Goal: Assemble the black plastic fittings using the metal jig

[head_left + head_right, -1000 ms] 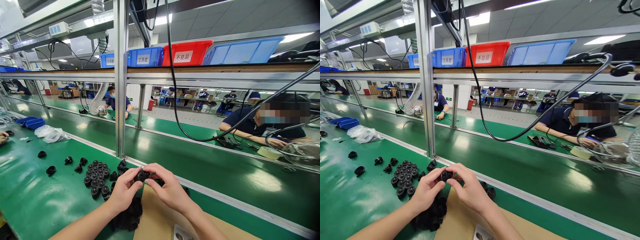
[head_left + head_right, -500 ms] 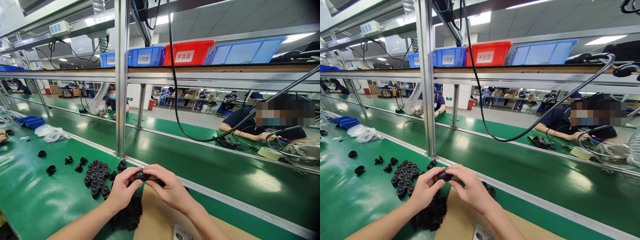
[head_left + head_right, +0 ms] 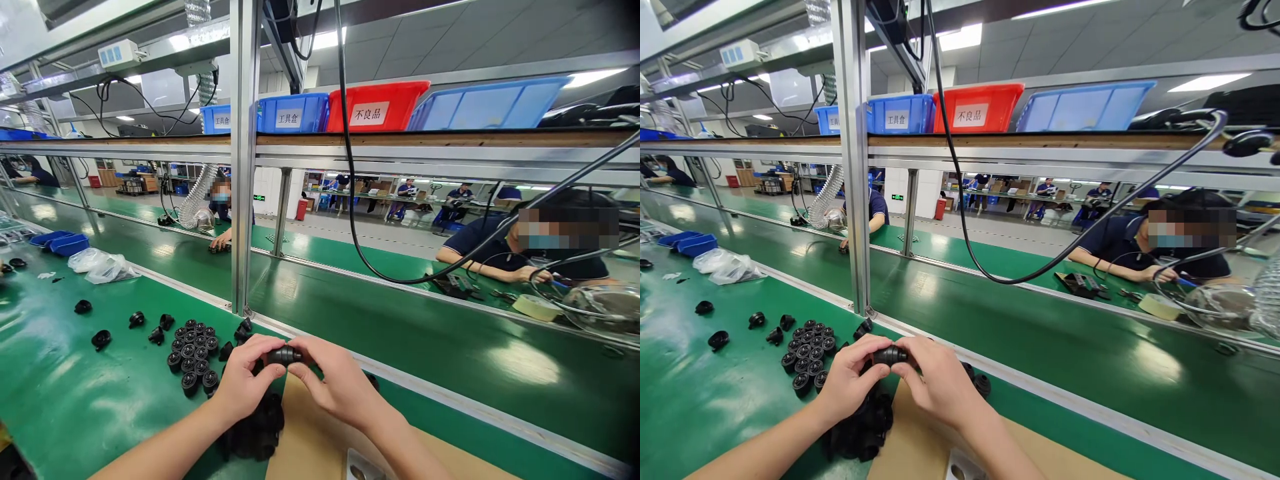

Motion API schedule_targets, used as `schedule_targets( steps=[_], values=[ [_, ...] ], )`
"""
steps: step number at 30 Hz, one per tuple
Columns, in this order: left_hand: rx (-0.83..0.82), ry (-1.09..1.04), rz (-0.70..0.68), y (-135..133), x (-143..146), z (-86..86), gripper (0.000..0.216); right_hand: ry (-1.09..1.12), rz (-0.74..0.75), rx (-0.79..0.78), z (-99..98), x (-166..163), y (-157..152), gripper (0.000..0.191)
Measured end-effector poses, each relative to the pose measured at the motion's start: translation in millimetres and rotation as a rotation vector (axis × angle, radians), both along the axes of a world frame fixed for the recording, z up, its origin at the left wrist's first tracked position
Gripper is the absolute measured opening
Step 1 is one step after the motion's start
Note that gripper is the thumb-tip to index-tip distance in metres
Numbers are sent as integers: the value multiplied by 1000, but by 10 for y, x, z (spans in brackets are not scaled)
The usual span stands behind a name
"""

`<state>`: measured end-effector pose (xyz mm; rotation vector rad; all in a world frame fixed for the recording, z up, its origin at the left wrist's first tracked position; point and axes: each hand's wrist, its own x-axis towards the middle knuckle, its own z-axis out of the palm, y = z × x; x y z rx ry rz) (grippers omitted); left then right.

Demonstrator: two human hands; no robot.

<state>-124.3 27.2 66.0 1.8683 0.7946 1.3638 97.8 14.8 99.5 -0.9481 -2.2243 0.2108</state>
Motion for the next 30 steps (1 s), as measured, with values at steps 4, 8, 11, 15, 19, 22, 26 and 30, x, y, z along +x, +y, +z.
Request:
schedule_targets(
  steps=[4, 8, 11, 15, 19, 22, 26, 30],
  values=[
    [32, 34, 10, -13, 0, 19, 33, -48, -148, -128, 22, -24, -20, 52],
    [-41, 3, 21, -23, -5, -10, 33, 124, -106, -213, 101, 59, -38, 33],
    [-68, -25, 21, -22, -4, -44, 35, 98, 67, -177, 96, 100, -40, 39],
    [112, -25, 8, -9, 7, -54, 40, 149, 70, -199, 37, 36, -35, 42],
    [288, -6, 37, 32, 5, -42, 46, 256, 15, -388, 73, -43, -29, 22],
    [399, 42, 48, 58, -10, -43, 48, 304, -1, -497, 104, -53, -19, 22],
    [271, 40, 60, 50, -15, -76, 55, 373, -11, -578, 87, -36, 0, 34],
    [82, 14, 43, 53, -4, -113, 47, 342, -40, -558, 52, -32, 24, 33]
  ],
)
